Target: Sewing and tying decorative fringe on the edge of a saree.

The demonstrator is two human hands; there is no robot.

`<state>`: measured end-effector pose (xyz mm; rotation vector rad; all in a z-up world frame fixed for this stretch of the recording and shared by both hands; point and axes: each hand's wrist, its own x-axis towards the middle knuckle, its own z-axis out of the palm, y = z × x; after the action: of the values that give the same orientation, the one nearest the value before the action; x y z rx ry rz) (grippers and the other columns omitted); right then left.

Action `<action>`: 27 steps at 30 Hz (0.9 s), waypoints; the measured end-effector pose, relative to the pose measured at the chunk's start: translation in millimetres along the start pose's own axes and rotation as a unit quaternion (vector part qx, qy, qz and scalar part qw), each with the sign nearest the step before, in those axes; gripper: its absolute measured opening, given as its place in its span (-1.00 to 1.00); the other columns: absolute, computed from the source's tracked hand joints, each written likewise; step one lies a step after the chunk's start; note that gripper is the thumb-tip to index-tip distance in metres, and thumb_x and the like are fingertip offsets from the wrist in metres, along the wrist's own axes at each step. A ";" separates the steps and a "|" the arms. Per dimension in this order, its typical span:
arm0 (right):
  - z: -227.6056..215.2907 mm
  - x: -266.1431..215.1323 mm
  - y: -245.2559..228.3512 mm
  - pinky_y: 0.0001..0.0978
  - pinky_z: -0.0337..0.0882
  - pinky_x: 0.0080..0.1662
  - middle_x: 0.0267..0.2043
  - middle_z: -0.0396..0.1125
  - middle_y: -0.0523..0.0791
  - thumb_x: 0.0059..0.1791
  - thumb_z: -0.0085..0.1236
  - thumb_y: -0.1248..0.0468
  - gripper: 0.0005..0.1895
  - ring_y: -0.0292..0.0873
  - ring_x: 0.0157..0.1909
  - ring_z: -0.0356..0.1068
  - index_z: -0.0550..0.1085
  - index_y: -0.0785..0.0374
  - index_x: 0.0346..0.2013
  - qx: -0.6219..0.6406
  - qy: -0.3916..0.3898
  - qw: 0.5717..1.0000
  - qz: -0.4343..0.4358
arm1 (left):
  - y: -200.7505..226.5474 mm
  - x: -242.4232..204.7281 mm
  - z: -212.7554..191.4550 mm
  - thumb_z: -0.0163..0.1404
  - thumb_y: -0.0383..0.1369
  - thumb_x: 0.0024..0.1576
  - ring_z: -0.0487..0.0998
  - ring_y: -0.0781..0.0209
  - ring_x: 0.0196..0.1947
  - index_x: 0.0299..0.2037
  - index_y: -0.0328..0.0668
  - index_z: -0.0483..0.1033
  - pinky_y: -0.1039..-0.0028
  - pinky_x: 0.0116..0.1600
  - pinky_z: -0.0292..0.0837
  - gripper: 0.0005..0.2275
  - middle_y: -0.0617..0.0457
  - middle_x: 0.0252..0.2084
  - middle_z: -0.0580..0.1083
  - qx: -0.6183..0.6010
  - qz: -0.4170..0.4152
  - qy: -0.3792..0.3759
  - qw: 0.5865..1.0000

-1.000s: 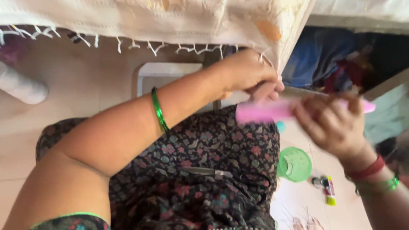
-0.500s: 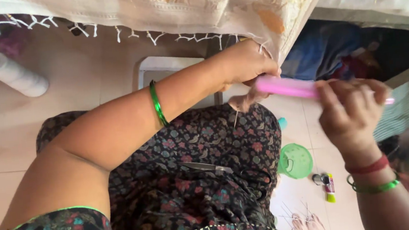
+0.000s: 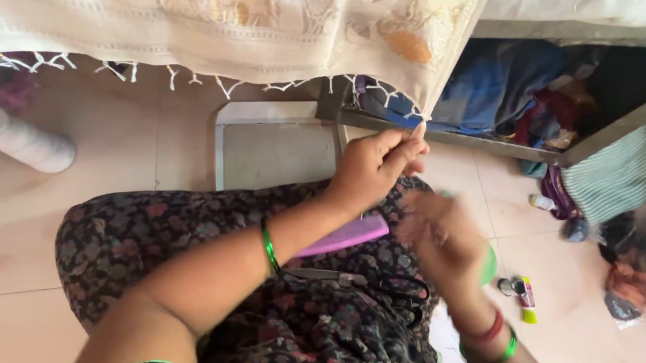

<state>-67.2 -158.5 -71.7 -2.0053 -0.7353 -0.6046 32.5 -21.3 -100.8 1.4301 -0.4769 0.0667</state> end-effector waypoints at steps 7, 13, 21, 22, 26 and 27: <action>-1.3 61.9 63.3 -0.43 0.32 -0.29 -0.30 0.39 -0.10 0.24 0.08 0.33 -0.82 -0.27 -0.35 0.31 0.52 0.44 -0.03 0.461 0.099 0.825 0.310 | 40.9 -23.5 2.1 0.02 -0.31 0.28 0.64 0.25 -0.53 -0.12 -0.27 0.60 0.46 -0.41 0.49 -0.82 -0.05 -0.47 0.58 0.092 -0.075 0.004 0.993; 24.9 54.1 33.8 -0.35 0.44 -0.45 -0.26 0.50 -0.01 0.21 -0.09 0.10 -0.65 -0.17 -0.53 0.44 0.47 0.32 -0.22 0.503 0.110 0.833 0.203 | 38.9 4.3 -34.8 0.07 -0.22 0.37 0.58 0.14 -0.07 0.06 -0.44 0.45 0.38 0.03 0.49 -0.67 -0.16 -0.08 0.55 0.189 0.264 0.063 0.944; 17.1 17.7 51.9 -0.10 0.45 0.08 -0.14 0.46 0.03 0.22 -0.21 0.02 -0.54 -0.08 -0.10 0.50 0.45 0.37 0.01 0.469 0.093 0.822 0.309 | 25.3 47.5 -14.8 -0.01 -0.29 0.32 0.58 0.38 -0.27 0.08 -0.37 0.58 0.43 0.09 0.56 -0.71 0.04 -0.31 0.54 -0.139 -0.078 -0.134 0.978; 11.2 24.9 37.3 -0.07 0.47 0.06 -0.18 0.49 0.04 0.12 -0.29 -0.06 -0.45 -0.05 -0.12 0.55 0.45 0.30 0.08 0.468 0.065 0.810 0.347 | 32.4 47.4 -16.1 -0.01 -0.30 0.27 0.63 0.45 -0.19 0.09 -0.32 0.57 0.42 -0.05 0.56 -0.71 0.13 -0.18 0.63 -0.116 -0.117 -0.108 0.980; -10.2 10.5 47.0 0.10 0.50 0.16 -0.31 0.48 0.03 0.18 -0.26 -0.07 -0.40 0.03 -0.22 0.56 0.46 0.46 0.00 0.502 0.041 0.794 0.339 | 15.7 39.5 -22.2 0.02 -0.28 0.33 0.49 0.45 -0.16 0.12 -0.29 0.64 0.53 0.05 0.44 -0.71 0.10 -0.20 0.60 -0.032 -0.042 -0.096 0.994; -14.7 7.6 50.8 0.09 0.48 0.16 -0.33 0.48 0.05 0.20 -0.22 -0.02 -0.45 0.04 -0.25 0.55 0.46 0.49 -0.03 0.506 0.032 0.789 0.348 | 14.4 36.6 -21.8 0.04 -0.28 0.32 0.50 0.44 -0.10 0.13 -0.25 0.63 0.54 0.10 0.43 -0.72 0.11 -0.13 0.61 -0.040 -0.024 -0.093 0.995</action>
<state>-28.4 -190.9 -88.7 -1.0699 -0.1292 0.1819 66.9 -6.8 -75.8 1.3739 -0.5910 -0.1254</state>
